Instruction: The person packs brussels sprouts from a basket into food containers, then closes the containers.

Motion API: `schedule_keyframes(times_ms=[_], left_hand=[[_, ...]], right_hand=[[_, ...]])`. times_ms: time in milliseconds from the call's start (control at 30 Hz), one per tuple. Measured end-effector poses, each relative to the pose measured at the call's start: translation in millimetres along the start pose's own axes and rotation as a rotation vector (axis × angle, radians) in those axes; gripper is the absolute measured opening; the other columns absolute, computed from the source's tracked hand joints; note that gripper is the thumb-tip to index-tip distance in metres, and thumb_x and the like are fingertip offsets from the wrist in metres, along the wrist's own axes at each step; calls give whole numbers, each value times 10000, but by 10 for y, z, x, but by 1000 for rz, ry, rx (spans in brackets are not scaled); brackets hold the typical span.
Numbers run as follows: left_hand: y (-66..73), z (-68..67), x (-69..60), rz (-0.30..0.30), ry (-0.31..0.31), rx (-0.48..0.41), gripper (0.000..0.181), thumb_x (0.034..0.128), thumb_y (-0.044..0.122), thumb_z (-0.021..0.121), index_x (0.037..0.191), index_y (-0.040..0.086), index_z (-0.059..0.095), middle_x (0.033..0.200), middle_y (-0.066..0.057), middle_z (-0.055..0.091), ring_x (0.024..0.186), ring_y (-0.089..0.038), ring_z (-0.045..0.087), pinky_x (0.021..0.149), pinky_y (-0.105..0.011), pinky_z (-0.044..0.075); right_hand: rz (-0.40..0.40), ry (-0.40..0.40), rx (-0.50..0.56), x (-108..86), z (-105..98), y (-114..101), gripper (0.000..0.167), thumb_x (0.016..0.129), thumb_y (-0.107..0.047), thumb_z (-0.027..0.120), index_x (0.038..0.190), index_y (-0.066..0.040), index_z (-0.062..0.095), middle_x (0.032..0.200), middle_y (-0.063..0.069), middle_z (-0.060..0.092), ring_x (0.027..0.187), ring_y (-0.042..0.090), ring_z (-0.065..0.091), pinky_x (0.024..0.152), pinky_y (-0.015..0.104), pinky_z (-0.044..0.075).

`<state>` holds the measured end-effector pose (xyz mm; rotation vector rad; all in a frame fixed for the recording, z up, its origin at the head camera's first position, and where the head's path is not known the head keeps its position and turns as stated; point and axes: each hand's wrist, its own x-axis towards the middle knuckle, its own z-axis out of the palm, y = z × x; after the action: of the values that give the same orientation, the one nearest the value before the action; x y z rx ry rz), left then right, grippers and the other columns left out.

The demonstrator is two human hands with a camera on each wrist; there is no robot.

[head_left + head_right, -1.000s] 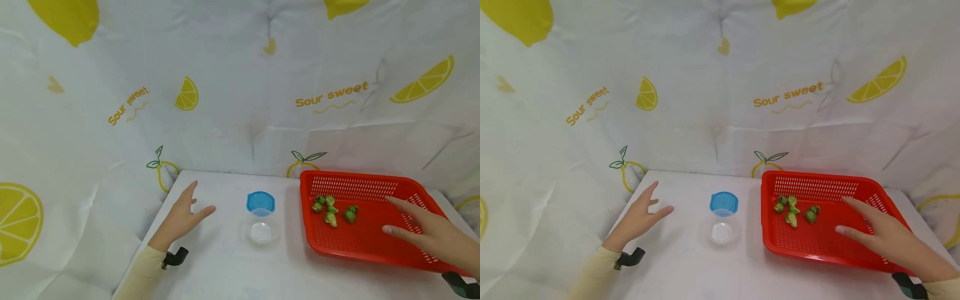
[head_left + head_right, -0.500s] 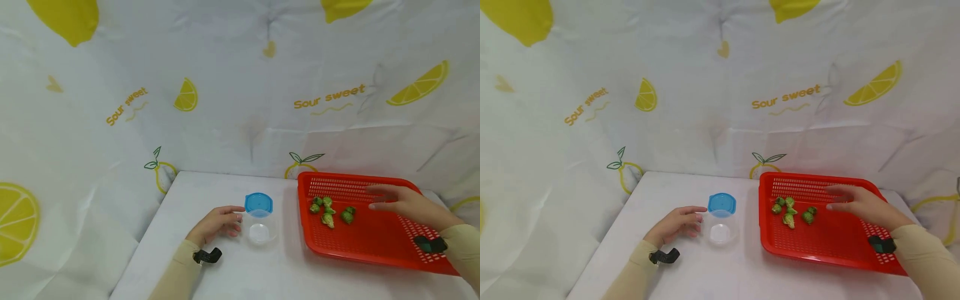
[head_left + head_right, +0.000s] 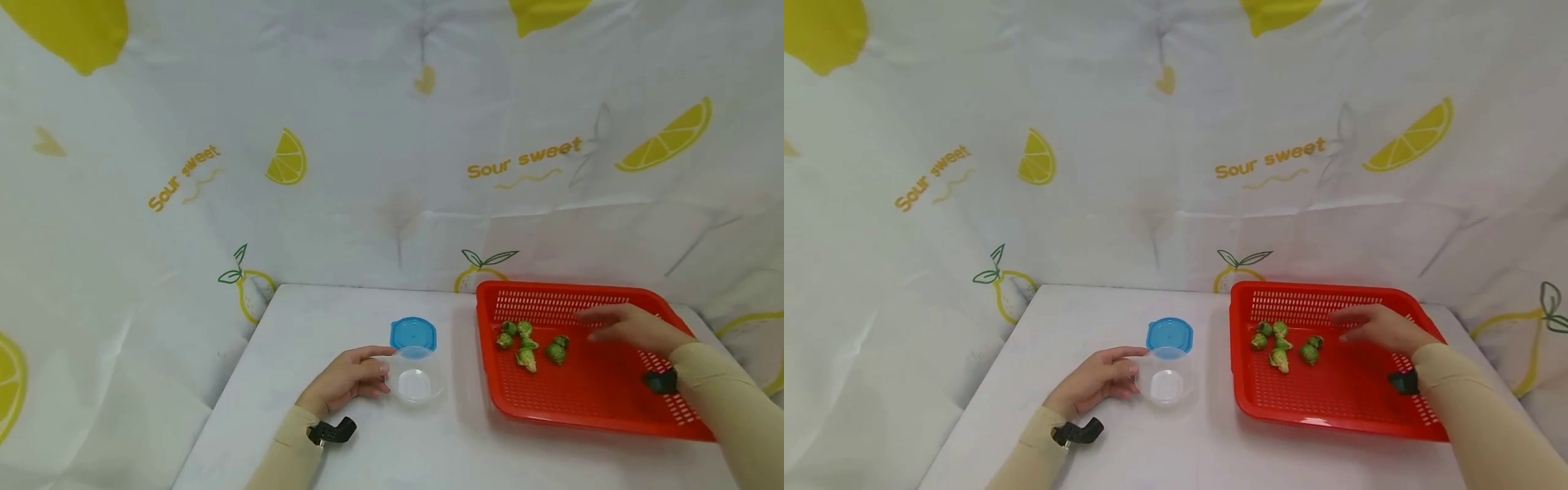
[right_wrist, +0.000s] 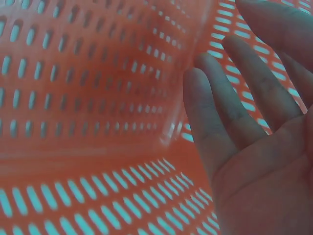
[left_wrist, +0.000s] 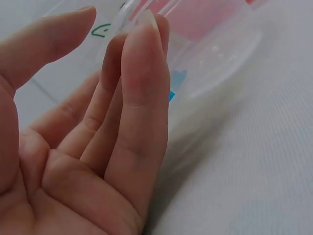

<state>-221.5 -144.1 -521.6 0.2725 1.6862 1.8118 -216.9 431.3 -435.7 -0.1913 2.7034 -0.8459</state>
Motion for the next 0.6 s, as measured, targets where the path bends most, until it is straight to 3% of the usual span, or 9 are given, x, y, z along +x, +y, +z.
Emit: schedule_keyframes(times_ms=[133, 367, 600], left_hand=[[-26, -7, 26, 26, -22, -18, 584, 1028, 133, 732, 1564, 12, 535, 996, -58, 747, 853, -146, 774, 821, -291, 661], [-70, -29, 25, 46, -46, -4, 543, 1045, 143, 718, 1546, 10, 560, 1003, -46, 743, 884, -157, 783, 850, -288, 658], [-80, -33, 34, 38, -47, 5, 542, 1050, 200, 715, 1535, 2, 574, 928, -33, 778, 829, -118, 774, 808, -267, 656]], right_hand=[[0, -23, 22, 87, 78, -12, 494, 1005, -218, 758, 1452, -26, 668, 1503, 310, 602, 1348, 511, 550, 1058, 685, 530], [23, -70, 63, 171, 165, -25, 487, 1002, -203, 760, 1451, -36, 674, 1469, 258, 657, 1340, 476, 585, 1058, 688, 522], [7, -86, 103, 229, 197, -48, 464, 1008, -137, 745, 1436, 22, 664, 1405, 251, 704, 1283, 423, 674, 1049, 591, 580]])
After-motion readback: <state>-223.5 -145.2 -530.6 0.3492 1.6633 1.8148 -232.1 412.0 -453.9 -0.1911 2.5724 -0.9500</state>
